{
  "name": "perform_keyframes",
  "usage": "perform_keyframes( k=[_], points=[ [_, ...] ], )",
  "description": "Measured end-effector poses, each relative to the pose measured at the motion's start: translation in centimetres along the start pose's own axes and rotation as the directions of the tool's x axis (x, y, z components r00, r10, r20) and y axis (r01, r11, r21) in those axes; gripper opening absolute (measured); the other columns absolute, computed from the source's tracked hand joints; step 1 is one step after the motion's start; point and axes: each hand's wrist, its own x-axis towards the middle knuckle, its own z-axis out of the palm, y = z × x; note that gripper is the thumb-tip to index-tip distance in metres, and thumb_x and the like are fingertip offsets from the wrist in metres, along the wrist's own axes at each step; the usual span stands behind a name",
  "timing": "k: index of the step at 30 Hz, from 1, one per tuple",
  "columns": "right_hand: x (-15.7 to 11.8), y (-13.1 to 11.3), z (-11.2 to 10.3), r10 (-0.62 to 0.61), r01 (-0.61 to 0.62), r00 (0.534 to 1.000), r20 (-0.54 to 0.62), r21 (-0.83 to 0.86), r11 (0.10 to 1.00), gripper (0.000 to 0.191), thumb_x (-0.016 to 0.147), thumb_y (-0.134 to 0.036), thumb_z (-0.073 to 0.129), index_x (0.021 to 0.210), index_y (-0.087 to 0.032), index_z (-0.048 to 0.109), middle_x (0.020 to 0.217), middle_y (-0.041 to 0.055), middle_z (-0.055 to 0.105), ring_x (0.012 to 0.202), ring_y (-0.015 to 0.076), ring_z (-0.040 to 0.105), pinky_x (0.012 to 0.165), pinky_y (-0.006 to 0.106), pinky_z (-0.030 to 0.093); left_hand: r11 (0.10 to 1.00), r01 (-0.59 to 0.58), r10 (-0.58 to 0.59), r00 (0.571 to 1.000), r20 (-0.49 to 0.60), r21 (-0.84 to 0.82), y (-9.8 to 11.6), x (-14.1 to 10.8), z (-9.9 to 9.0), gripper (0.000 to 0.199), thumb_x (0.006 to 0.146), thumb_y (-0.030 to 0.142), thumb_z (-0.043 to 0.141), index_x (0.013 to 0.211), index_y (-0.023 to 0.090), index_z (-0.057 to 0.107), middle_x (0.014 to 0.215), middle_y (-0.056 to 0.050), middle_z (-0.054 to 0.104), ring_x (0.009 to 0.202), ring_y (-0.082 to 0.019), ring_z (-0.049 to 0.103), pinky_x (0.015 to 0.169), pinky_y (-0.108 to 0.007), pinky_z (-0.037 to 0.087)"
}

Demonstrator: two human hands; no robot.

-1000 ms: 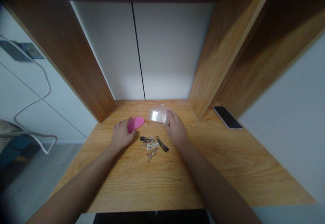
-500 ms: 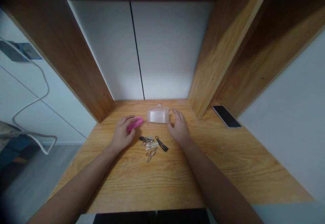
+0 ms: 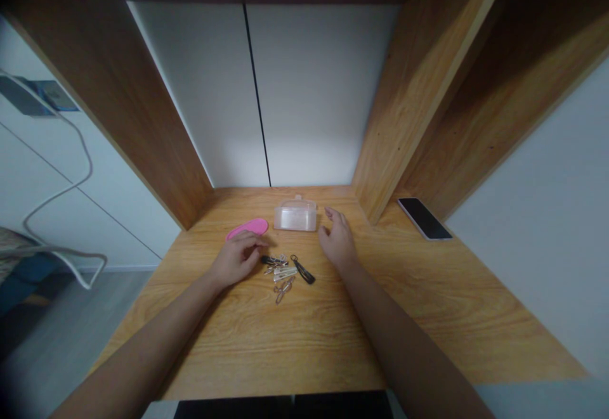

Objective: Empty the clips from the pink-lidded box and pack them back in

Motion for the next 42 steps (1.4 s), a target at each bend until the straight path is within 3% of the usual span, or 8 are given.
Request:
perform_keyframes(
  k=[5,9,12,15,22,29,33,42],
  points=[
    [-0.1,-1.0,-0.3,-0.049,0.047,0.997,0.061,0.033,0.998,0.047,0.096,-0.035,0.051,0.142,-0.026,0.050,0.136,0.0124,0.056,0.129,0.0299,0.053,0.112,0.055,0.043,1.000,0.005,-0.004,1.000,0.007,-0.008,0.0,0.0,0.0,0.027,0.085,0.008,0.053,0.099,0.021,0.072,0.094,-0.005,0.073,0.091,-0.020,0.065,0.087,-0.037,0.051],
    [-0.4,-1.5,-0.2,-0.088,0.085,0.988,0.127,0.030,0.996,0.053,0.099,-0.041,0.050,0.150,-0.029,0.042,0.148,0.0119,0.043,0.141,0.0286,0.042,0.118,0.053,0.038,1.000,-0.010,0.012,0.998,0.054,-0.026,0.1,0.0,0.1,0.026,0.085,0.008,0.053,0.099,0.020,0.072,0.094,-0.005,0.073,0.091,-0.020,0.065,0.088,-0.037,0.052],
    [-0.6,-1.6,0.0,-0.119,0.117,0.977,0.177,0.025,0.993,0.058,0.099,-0.040,0.051,0.154,-0.032,0.036,0.156,0.0105,0.033,0.146,0.0282,0.034,0.122,0.052,0.032,0.999,-0.019,0.022,0.996,0.081,-0.040,0.2,0.0,0.1,0.025,0.084,0.008,0.054,0.097,0.020,0.072,0.095,-0.005,0.074,0.092,-0.020,0.066,0.088,-0.037,0.052],
    [-0.6,-1.6,0.0,-0.151,0.148,0.968,0.200,0.026,0.989,0.059,0.097,-0.035,0.053,0.153,-0.031,0.035,0.156,0.0110,0.034,0.147,0.0288,0.033,0.123,0.054,0.030,0.999,-0.024,0.028,0.995,0.096,-0.043,0.2,0.0,0.2,0.025,0.085,0.008,0.054,0.096,0.021,0.072,0.095,-0.005,0.074,0.091,-0.020,0.066,0.087,-0.037,0.052],
    [-0.6,-1.5,0.4,-0.159,0.120,0.974,0.160,0.227,0.967,0.048,0.084,-0.022,0.064,0.129,-0.028,0.050,0.137,0.0094,0.048,0.132,0.0258,0.050,0.105,0.047,0.053,0.999,-0.019,0.024,0.994,0.107,-0.048,0.1,0.0,0.3,0.025,0.086,0.009,0.053,0.097,0.021,0.072,0.095,-0.005,0.074,0.091,-0.020,0.066,0.087,-0.037,0.052],
    [-0.9,-2.4,0.3,-0.229,0.169,0.946,0.231,0.253,0.952,0.033,0.077,-0.015,0.066,0.105,-0.025,0.054,0.144,0.0095,0.047,0.139,0.0275,0.044,0.110,0.051,0.047,0.999,-0.012,0.014,0.996,0.088,-0.033,0.0,0.0,0.1,0.026,0.086,0.010,0.053,0.099,0.021,0.072,0.098,-0.006,0.075,0.094,-0.020,0.066,0.089,-0.038,0.052],
    [-0.8,-2.7,-0.1,-0.244,0.193,0.944,0.221,0.226,0.955,0.026,0.074,-0.016,0.070,0.095,-0.024,0.057,0.139,0.0093,0.051,0.135,0.0282,0.048,0.113,0.052,0.041,1.000,0.000,0.001,0.998,0.070,-0.025,-0.1,-0.1,0.2,0.024,0.086,0.011,0.053,0.097,0.021,0.072,0.096,-0.006,0.074,0.093,-0.021,0.066,0.089,-0.038,0.052],
    [-0.6,-3.2,-0.3,-0.288,0.231,0.929,0.231,0.246,0.941,0.061,0.073,-0.008,0.064,0.130,-0.026,0.054,0.135,0.0087,0.054,0.133,0.0267,0.049,0.116,0.050,0.038,0.997,-0.015,0.024,0.992,0.123,-0.071,0.5,0.0,0.0,0.024,0.086,0.017,0.059,0.105,0.022,0.072,0.103,-0.007,0.074,0.096,-0.022,0.067,0.090,-0.039,0.053]
  ],
)
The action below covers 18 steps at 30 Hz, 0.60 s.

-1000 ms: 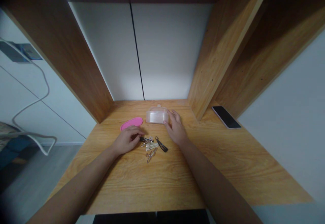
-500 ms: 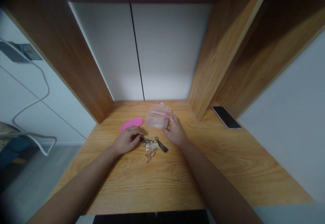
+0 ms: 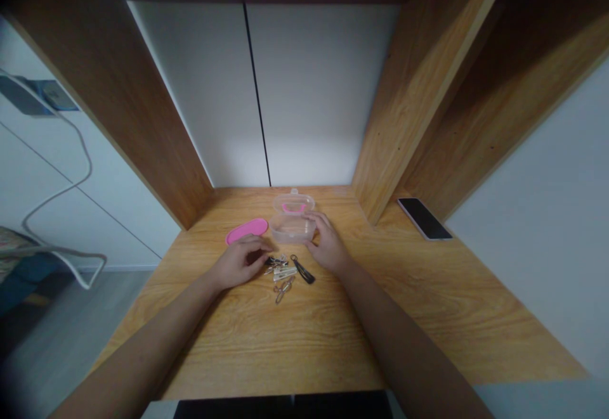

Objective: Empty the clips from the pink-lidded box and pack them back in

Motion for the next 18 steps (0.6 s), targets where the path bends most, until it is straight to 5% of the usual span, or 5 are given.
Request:
perform_keyframes(
  k=[10,18],
  points=[
    [-0.06,-0.20,-0.06,-0.032,0.032,0.999,0.015,-0.016,0.999,0.069,0.073,-0.004,0.062,0.138,-0.026,0.052,0.141,0.0085,0.052,0.136,0.0260,0.047,0.119,0.050,0.034,0.998,-0.059,0.060,0.996,0.060,-0.016,0.20,0.05,-0.12,0.035,0.075,0.009,0.063,0.106,0.021,0.072,0.100,-0.007,0.073,0.094,-0.023,0.066,0.090,-0.040,0.052],
    [-0.12,-0.20,0.04,-0.017,0.017,1.000,-0.019,-0.030,0.999,0.065,0.075,-0.010,0.066,0.136,-0.027,0.054,0.140,0.0089,0.052,0.135,0.0272,0.048,0.118,0.050,0.037,0.996,-0.008,0.008,1.000,-0.002,-0.093,0.16,-0.05,0.36,0.038,0.075,0.006,0.060,0.110,0.021,0.069,0.100,-0.007,0.070,0.092,-0.020,0.065,0.086,-0.036,0.054]
  ],
)
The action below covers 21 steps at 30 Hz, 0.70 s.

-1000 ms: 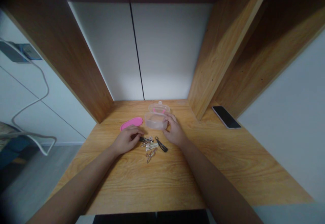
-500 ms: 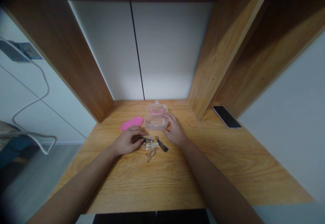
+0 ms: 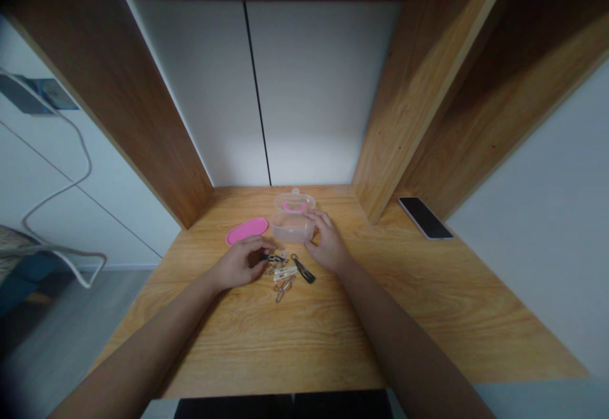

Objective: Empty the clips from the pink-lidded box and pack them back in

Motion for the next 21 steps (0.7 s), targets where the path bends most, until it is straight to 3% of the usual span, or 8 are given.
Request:
perform_keyframes(
  k=[6,15,21],
  points=[
    [0.0,0.3,0.0,0.032,-0.032,0.999,-0.006,-0.007,0.999,0.057,0.080,-0.015,0.067,0.135,-0.029,0.056,0.140,0.0093,0.050,0.136,0.0274,0.047,0.115,0.052,0.042,0.999,0.034,-0.036,0.997,-0.064,-0.032,-0.2,0.0,0.2,0.040,0.078,0.005,0.054,0.112,0.021,0.069,0.092,-0.005,0.068,0.081,-0.016,0.064,0.074,-0.028,0.053],
    [-0.1,0.4,0.0,0.054,-0.055,0.997,-0.046,-0.019,0.998,0.053,0.085,-0.022,0.067,0.136,-0.029,0.055,0.142,0.0094,0.050,0.136,0.0268,0.048,0.113,0.050,0.045,0.999,0.040,-0.045,0.962,-0.268,-0.024,-0.9,0.0,0.0,0.032,0.085,0.012,0.057,0.115,0.021,0.066,0.096,-0.006,0.070,0.091,-0.019,0.066,0.088,-0.035,0.054],
    [0.2,-0.1,-0.4,0.110,-0.122,0.989,-0.102,-0.121,0.985,0.057,0.083,-0.029,0.071,0.138,-0.029,0.054,0.136,0.0101,0.053,0.129,0.0288,0.052,0.108,0.050,0.048,0.992,0.090,-0.116,0.922,-0.369,-0.087,-1.0,0.1,-0.2,0.025,0.094,0.018,0.053,0.115,0.021,0.066,0.106,-0.008,0.069,0.098,-0.018,0.067,0.088,-0.033,0.058]
  ],
)
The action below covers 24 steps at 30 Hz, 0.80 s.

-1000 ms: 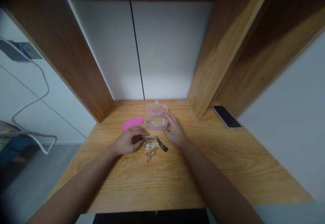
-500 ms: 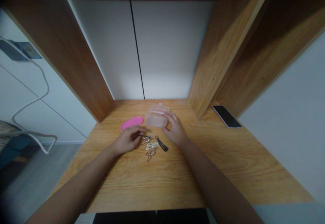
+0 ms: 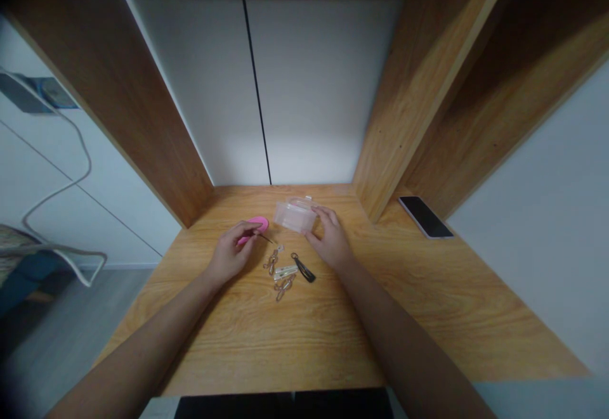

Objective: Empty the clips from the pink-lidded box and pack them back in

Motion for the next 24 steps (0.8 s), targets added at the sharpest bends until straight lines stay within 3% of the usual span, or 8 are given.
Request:
perform_keyframes(
  k=[3,5,7,9,12,15,18,24],
  points=[
    [0.0,-0.7,-0.7,-0.037,0.035,0.997,-0.074,-0.036,0.999,0.043,0.083,-0.029,0.071,0.125,-0.028,0.062,0.124,0.0097,0.058,0.117,0.0285,0.058,0.101,0.047,0.051,1.000,0.027,-0.027,0.999,-0.020,-0.004,0.2,0.0,0.0,0.029,0.093,0.019,0.054,0.121,0.022,0.064,0.109,-0.008,0.067,0.099,-0.017,0.067,0.087,-0.032,0.058],
    [0.0,-1.2,-1.3,-0.110,0.109,0.994,-0.026,-0.010,0.994,0.031,0.084,-0.029,0.070,0.115,-0.026,0.066,0.113,0.0085,0.063,0.103,0.0257,0.063,0.092,0.042,0.054,0.999,0.040,-0.040,0.999,-0.030,-0.017,0.2,0.0,0.1,0.033,0.093,0.019,0.055,0.125,0.022,0.062,0.109,-0.008,0.067,0.098,-0.017,0.067,0.087,-0.032,0.058],
    [-0.1,-1.6,-1.9,-0.162,0.160,0.977,0.141,0.021,0.987,0.022,0.085,-0.031,0.070,0.106,-0.025,0.067,0.096,0.0054,0.067,0.083,0.0211,0.064,0.077,0.036,0.055,0.997,0.053,-0.055,0.998,-0.039,-0.053,0.0,0.0,0.2,0.036,0.092,0.019,0.056,0.128,0.022,0.059,0.109,-0.008,0.068,0.096,-0.017,0.068,0.086,-0.031,0.058],
    [-0.2,-1.9,-2.1,-0.168,0.177,0.919,0.356,0.007,0.984,0.015,0.084,-0.035,0.072,0.093,-0.024,0.069,0.080,0.0015,0.066,0.069,0.0175,0.061,0.065,0.031,0.051,0.993,0.067,-0.072,0.996,-0.049,-0.095,-0.2,0.0,0.4,0.040,0.092,0.020,0.056,0.132,0.021,0.056,0.107,-0.007,0.068,0.093,-0.015,0.068,0.085,-0.030,0.057],
    [-0.5,-1.9,-2.0,-0.141,0.202,0.823,0.550,-0.053,0.978,0.019,0.079,-0.039,0.077,0.081,-0.023,0.069,0.072,-0.0002,0.067,0.068,0.0169,0.061,0.063,0.029,0.046,0.983,0.104,-0.113,0.992,-0.054,-0.153,-0.5,0.1,0.6,0.045,0.092,0.022,0.059,0.136,0.020,0.052,0.103,-0.006,0.071,0.091,-0.014,0.068,0.086,-0.030,0.056],
    [-0.7,-1.9,-1.6,-0.140,0.213,0.811,0.568,-0.063,0.975,0.012,0.076,-0.030,0.077,0.082,-0.022,0.069,0.077,0.0002,0.069,0.072,0.0171,0.062,0.066,0.028,0.047,0.967,0.173,-0.183,0.982,-0.036,-0.186,-0.8,0.1,0.7,0.047,0.093,0.026,0.060,0.139,0.020,0.052,0.100,-0.007,0.074,0.090,-0.015,0.070,0.084,-0.030,0.057],
    [-0.9,-2.1,-1.2,-0.166,0.226,0.804,0.571,-0.035,0.973,0.011,0.073,-0.016,0.070,0.082,-0.022,0.069,0.077,0.0001,0.069,0.073,0.0169,0.063,0.068,0.028,0.047,0.962,0.219,-0.225,0.974,-0.021,-0.164,-0.9,0.1,0.6,0.040,0.093,0.030,0.062,0.130,0.018,0.062,0.105,-0.009,0.076,0.093,-0.018,0.072,0.083,-0.032,0.058],
    [-1.2,-2.5,-0.8,-0.180,0.233,0.805,0.565,-0.023,0.972,0.011,0.072,-0.013,0.068,0.080,-0.021,0.068,0.078,0.0016,0.069,0.073,0.0173,0.063,0.070,0.028,0.048,0.988,0.148,-0.148,0.989,0.005,-0.051,-0.5,0.2,0.2,0.022,0.092,0.031,0.064,0.107,0.021,0.077,0.105,-0.008,0.078,0.098,-0.021,0.073,0.094,-0.037,0.057]
  ],
)
